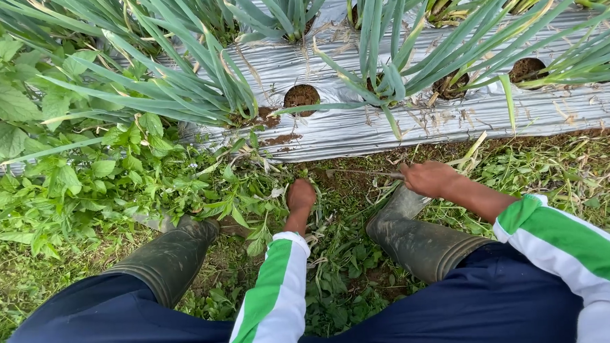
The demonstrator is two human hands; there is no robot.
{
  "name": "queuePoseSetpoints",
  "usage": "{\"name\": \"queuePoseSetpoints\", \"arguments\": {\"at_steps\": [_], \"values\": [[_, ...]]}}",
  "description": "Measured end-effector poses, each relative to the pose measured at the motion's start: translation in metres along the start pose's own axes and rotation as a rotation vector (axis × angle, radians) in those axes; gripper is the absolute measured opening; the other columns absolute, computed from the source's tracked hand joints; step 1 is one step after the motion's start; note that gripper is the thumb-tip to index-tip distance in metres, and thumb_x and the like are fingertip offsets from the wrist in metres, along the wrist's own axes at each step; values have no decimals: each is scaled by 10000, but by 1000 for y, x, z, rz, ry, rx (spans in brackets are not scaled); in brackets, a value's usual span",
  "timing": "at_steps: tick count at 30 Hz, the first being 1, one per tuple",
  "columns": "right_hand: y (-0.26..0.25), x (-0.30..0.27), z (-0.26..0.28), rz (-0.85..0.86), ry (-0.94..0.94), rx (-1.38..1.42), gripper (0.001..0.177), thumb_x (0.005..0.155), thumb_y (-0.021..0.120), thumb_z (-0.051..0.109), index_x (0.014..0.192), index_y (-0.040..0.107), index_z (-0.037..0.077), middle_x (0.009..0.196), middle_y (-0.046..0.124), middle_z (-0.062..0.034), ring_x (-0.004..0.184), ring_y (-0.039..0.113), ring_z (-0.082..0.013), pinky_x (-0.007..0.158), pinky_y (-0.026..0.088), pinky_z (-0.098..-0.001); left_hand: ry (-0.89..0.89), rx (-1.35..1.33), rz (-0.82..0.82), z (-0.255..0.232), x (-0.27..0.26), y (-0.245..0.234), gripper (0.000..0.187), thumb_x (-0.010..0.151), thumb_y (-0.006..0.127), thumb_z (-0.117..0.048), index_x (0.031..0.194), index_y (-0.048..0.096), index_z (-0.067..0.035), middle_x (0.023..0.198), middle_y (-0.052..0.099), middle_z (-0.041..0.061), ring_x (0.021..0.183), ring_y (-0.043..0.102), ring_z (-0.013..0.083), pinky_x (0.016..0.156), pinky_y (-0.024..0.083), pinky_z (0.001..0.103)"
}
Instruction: The person sits on the ground in a garden and pulls weeds by hand from around the base of leek plants. They then use a small hand hoe to loosen the soil and remove additional weeds from the area between the plants and the plastic mulch.
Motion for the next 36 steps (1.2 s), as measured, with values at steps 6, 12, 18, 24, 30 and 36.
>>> {"name": "queuePoseSetpoints", "arguments": {"at_steps": [6,12,18,24,30,36], "values": [[-48,-1,13,-135,10,153,462,1064,277,391,1305,423,24,1064,703,-262,903,767,-485,801,621,-587,8,-26,-3,-7,-11,-15,496,1151,325,-256,1276,672,76,969,750,266,879,767,377,703,642,527],[-88,-7,51,-132,15,195,344,1086,328,349,1230,414,48,1097,678,-258,886,765,-470,774,635,-546,10,-38,22,4,-1,-4,516,1160,297,-291,1398,580,68,1044,736,252,963,751,382,773,670,570],[-22,15,11,13,43,68,311,1061,343,315,1247,424,79,1107,705,-225,866,788,-408,761,657,-495,17,-48,-3,-1,-11,-15,525,1156,310,-304,1435,550,70,1111,721,282,1026,741,415,802,665,599],[-102,-8,67,-143,-31,330,398,1098,275,399,1188,403,33,1077,647,-295,871,747,-511,729,610,-595,4,-69,-4,6,-5,-7,536,1160,296,-313,1473,508,67,1188,694,284,1081,724,416,817,670,598],[-20,26,41,-32,-43,132,341,1090,329,260,1299,410,4,1077,660,-277,868,751,-462,736,621,-559,-2,-70,0,8,-2,-7,542,1159,299,-324,1481,507,59,1223,689,285,1105,719,411,832,674,591],[-46,21,45,-104,-96,230,339,1075,321,338,1197,418,37,1025,662,-262,815,753,-476,702,607,-559,-15,-110,5,2,-17,-5,538,1157,302,-312,1492,488,65,1265,667,299,1134,704,431,853,669,613]]}}
Point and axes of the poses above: each hand's wrist, its own x-axis towards the middle knuckle, its own y-axis out of the palm, z = x × y, the point moved 3 cm from there along x, towards the middle knuckle
